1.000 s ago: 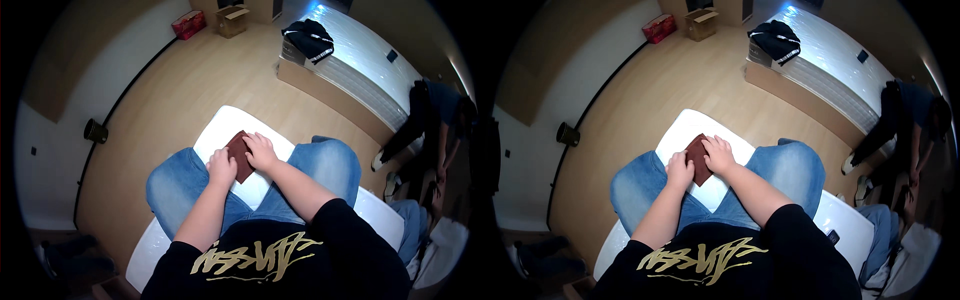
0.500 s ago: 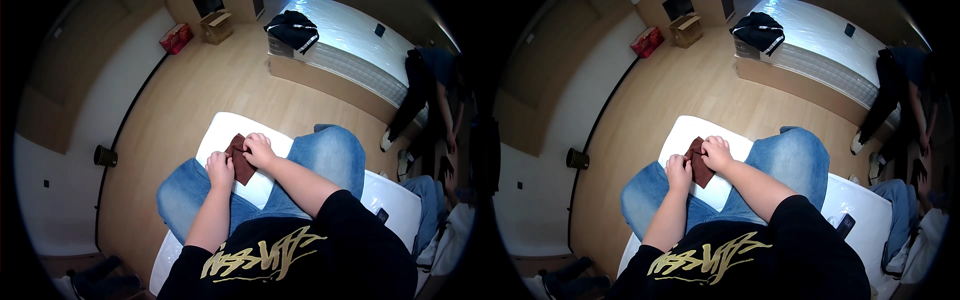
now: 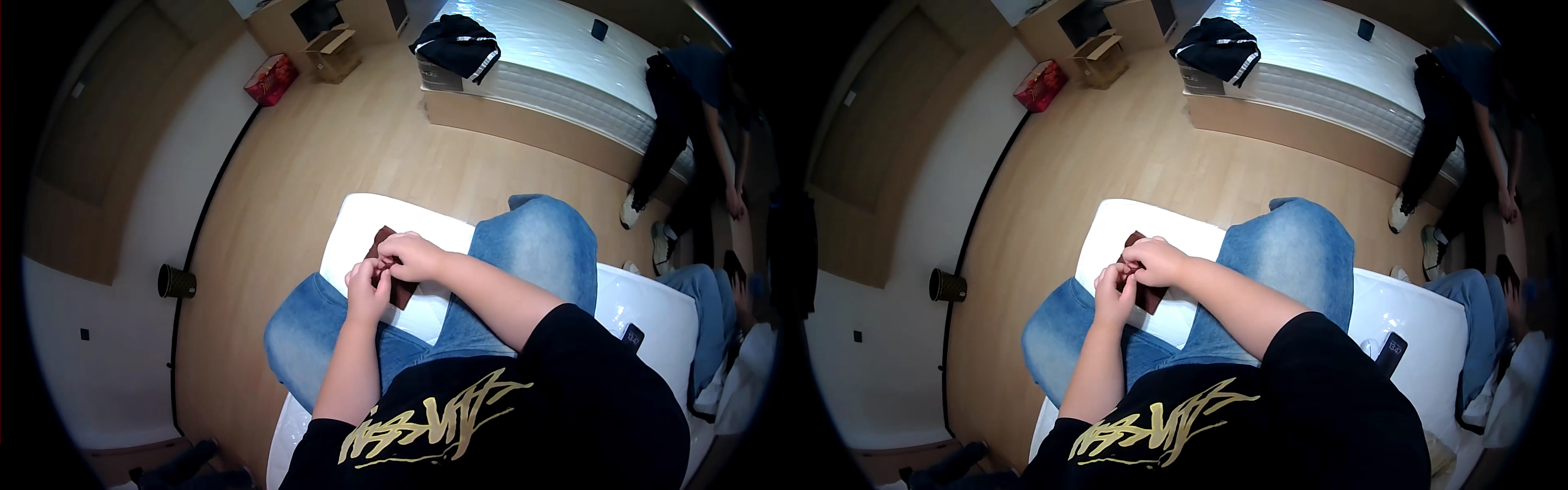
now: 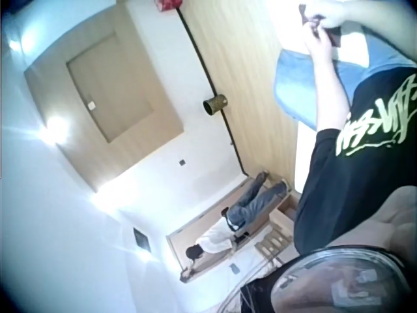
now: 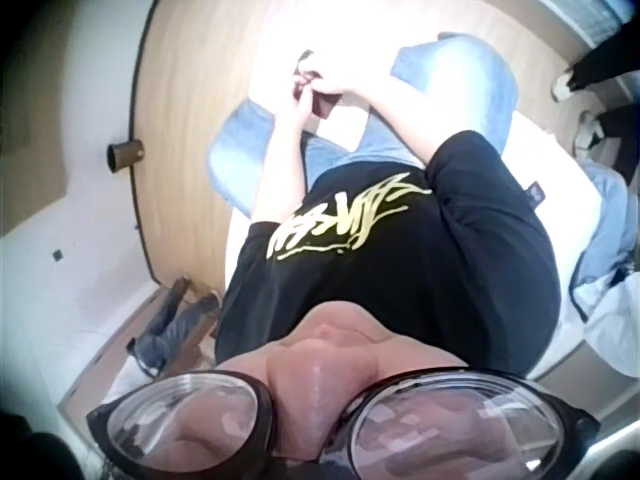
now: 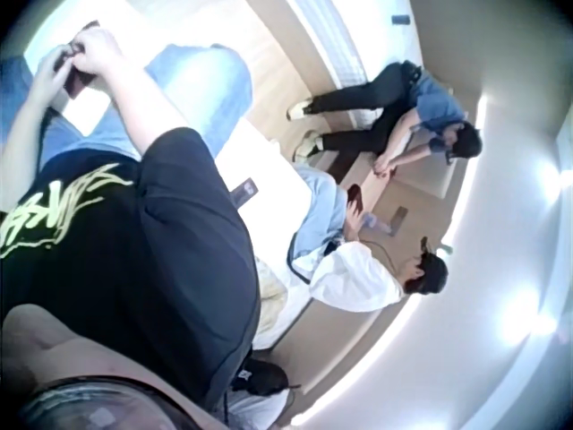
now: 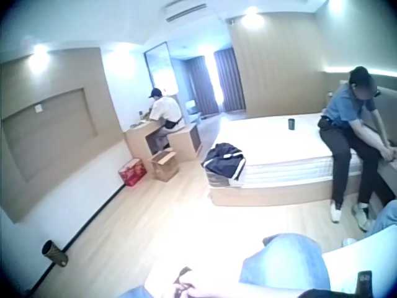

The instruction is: The person folds, smooths, and unfolds a cloth repeatedly by hand.

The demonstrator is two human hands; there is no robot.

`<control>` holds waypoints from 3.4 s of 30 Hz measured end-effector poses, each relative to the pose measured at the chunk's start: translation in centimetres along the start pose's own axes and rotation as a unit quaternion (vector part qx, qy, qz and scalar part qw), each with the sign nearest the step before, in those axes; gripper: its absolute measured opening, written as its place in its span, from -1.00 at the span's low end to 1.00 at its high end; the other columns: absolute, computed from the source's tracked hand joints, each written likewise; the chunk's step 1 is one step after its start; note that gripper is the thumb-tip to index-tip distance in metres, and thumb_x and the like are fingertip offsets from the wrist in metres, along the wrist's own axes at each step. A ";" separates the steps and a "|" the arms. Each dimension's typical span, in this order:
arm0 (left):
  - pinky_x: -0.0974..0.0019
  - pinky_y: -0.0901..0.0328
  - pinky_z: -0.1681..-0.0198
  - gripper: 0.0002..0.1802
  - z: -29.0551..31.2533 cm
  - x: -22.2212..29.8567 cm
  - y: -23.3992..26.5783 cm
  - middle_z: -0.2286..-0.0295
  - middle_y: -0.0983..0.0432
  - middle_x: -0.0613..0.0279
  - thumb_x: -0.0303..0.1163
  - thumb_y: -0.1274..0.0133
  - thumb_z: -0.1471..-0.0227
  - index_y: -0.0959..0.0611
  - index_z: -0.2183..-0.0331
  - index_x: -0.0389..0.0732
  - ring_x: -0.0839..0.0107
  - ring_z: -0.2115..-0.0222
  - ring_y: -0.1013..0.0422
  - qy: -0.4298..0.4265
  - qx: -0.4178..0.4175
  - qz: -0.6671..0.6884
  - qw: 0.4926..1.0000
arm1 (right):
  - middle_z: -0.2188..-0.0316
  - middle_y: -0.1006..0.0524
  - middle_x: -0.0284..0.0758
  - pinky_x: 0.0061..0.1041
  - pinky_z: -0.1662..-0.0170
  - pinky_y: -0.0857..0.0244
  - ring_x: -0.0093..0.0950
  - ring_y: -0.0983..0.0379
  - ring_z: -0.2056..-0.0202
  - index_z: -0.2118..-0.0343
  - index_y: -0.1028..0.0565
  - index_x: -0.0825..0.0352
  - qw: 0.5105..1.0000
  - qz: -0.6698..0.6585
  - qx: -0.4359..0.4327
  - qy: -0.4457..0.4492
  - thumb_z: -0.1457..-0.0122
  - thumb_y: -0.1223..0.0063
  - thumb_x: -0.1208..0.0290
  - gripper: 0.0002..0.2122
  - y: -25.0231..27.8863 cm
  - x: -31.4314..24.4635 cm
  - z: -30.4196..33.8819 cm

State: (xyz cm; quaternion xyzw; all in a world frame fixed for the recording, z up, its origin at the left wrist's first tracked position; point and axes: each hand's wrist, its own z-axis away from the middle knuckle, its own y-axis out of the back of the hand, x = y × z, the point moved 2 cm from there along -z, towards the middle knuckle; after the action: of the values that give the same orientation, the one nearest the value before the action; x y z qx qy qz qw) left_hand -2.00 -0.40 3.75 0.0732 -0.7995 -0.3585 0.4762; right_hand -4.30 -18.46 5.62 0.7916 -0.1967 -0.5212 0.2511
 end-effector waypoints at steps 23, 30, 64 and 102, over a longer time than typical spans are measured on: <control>0.26 -0.37 0.25 -0.91 -3.5 4.6 13.4 0.38 -0.50 0.05 -0.54 -0.16 -0.01 -0.63 0.35 -0.31 0.18 0.33 -0.48 0.048 -0.052 -0.010 0.997 | 0.36 -0.51 -0.17 -0.30 0.20 -0.36 -0.19 -0.48 0.28 0.19 -0.50 0.33 0.995 0.036 0.055 -0.073 -0.11 -0.15 0.53 -0.81 13.0 -6.8 3.4; 0.33 -0.37 0.21 -0.85 -6.3 9.8 17.7 0.35 -0.47 0.11 -0.77 -0.09 0.02 -0.60 0.36 -0.37 0.29 0.34 -0.44 -0.112 0.208 -0.022 0.972 | 0.42 -0.38 -0.36 -0.52 0.32 -0.27 -0.53 -0.35 0.39 0.42 -0.46 0.39 0.973 -0.117 0.187 -0.072 0.06 -0.05 0.67 -0.89 18.0 -10.7 -0.3; 0.33 -0.36 0.24 -0.83 -4.8 -10.0 1.5 0.39 -0.54 0.24 -0.38 -0.15 -0.21 -0.53 0.23 -0.24 0.43 0.36 -0.44 0.195 0.122 0.101 0.968 | 0.47 -0.45 -0.44 -0.51 0.32 -0.33 -0.59 -0.41 0.42 0.32 -0.39 0.27 0.848 -0.264 0.161 -0.429 -0.23 -0.23 0.41 -0.81 4.5 14.1 5.1; -0.36 0.27 -0.37 -0.21 -0.1 0.3 -5.2 -0.40 0.16 0.00 -0.03 -0.01 -0.19 -0.17 -0.38 0.09 -0.19 -0.39 0.24 -0.007 -0.172 -0.321 0.931 | 0.01 -0.48 -0.14 0.04 0.01 -0.36 -0.03 -0.53 0.05 -0.06 -0.33 0.22 0.842 0.259 -0.046 -0.470 -0.34 0.18 0.35 -0.74 2.9 8.9 4.2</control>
State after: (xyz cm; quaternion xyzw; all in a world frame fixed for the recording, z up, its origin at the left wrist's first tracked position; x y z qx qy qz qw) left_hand -3.27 -4.34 0.65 0.2400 -0.6628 -0.6251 0.3351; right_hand -4.93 -26.65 -0.49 0.3592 -0.4651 -0.7553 0.2900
